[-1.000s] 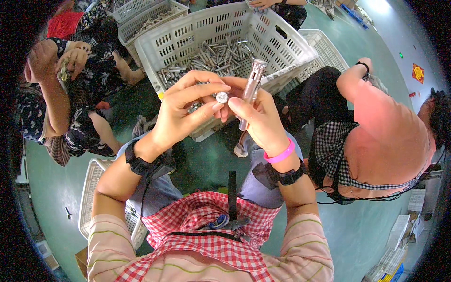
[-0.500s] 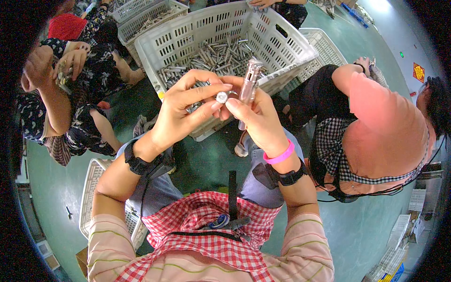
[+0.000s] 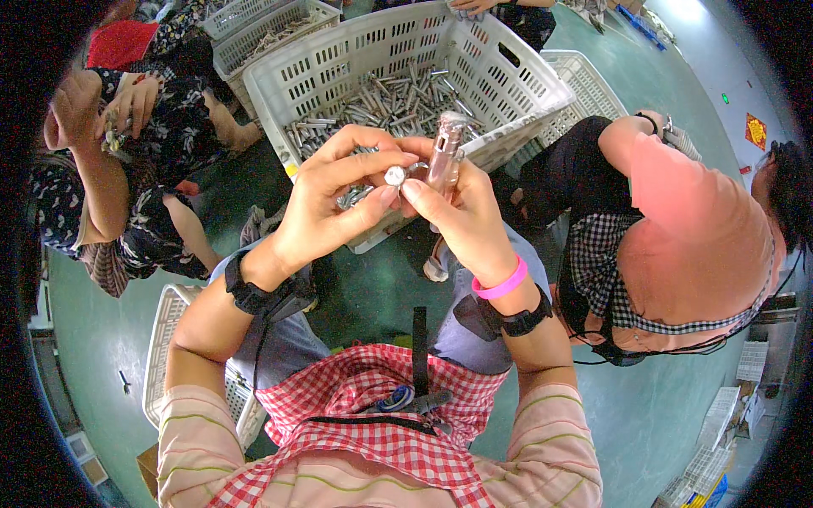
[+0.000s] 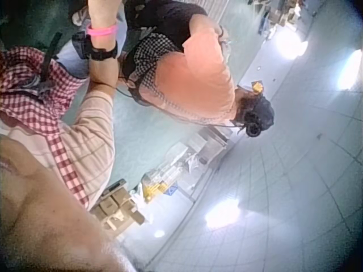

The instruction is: The person picks up metal cylindrical tubes and attaches small caps or connectors to the ends by hand, placing the assembled items into a white plastic crate.

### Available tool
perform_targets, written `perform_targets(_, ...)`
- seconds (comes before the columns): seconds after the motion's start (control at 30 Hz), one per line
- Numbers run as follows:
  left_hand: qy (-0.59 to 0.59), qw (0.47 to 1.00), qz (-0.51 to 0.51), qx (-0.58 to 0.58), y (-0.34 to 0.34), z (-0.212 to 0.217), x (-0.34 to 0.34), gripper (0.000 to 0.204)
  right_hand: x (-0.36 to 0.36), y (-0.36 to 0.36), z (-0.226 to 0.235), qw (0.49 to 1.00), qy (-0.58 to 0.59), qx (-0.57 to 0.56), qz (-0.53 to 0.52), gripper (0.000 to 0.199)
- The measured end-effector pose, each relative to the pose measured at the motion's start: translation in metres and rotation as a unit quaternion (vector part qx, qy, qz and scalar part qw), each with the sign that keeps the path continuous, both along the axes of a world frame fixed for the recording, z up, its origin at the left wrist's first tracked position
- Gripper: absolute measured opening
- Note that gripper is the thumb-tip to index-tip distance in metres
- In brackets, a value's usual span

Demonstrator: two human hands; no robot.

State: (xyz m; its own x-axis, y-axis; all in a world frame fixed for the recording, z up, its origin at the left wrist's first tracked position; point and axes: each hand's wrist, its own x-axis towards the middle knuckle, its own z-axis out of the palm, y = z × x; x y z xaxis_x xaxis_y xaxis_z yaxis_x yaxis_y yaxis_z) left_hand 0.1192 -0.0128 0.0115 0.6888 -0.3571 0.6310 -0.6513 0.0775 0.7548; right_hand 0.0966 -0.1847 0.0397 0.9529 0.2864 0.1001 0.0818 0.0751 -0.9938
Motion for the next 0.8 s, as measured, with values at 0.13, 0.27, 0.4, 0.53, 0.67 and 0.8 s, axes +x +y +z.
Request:
perform_targets(0.13,-0.014,1.000,0.014,0.017,0.0005,0.0017,-0.0001,0.028,0.0021,-0.0004,-0.0010,1.000,-0.001,0.023,0.021,0.043)
perform_targets(0.27,0.023,1.000,0.018,-0.003,-0.0020,0.0003,-0.0015,0.028,0.0031,-0.0008,-0.0008,0.997,0.018,0.064,0.047,0.045)
perform_targets(0.4,-0.024,0.999,0.042,0.021,-0.0019,-0.0003,0.0006,0.029,0.0038,-0.0002,-0.0025,0.998,0.012,0.048,0.042,0.046)
perform_targets(0.53,-0.015,0.998,0.050,0.021,-0.0029,0.0026,0.0002,0.029,0.0048,-0.0006,-0.0010,0.999,0.009,0.027,0.023,0.044)
perform_targets(0.67,-0.018,0.998,0.050,0.016,-0.0021,0.0021,0.0003,0.028,0.0047,0.0004,0.0010,0.999,0.015,0.024,0.020,0.043)
perform_targets(0.8,-0.016,0.998,0.052,0.022,-0.0022,0.0021,-0.0001,0.028,0.0051,0.0000,0.0009,0.999,0.014,0.023,0.026,0.042)
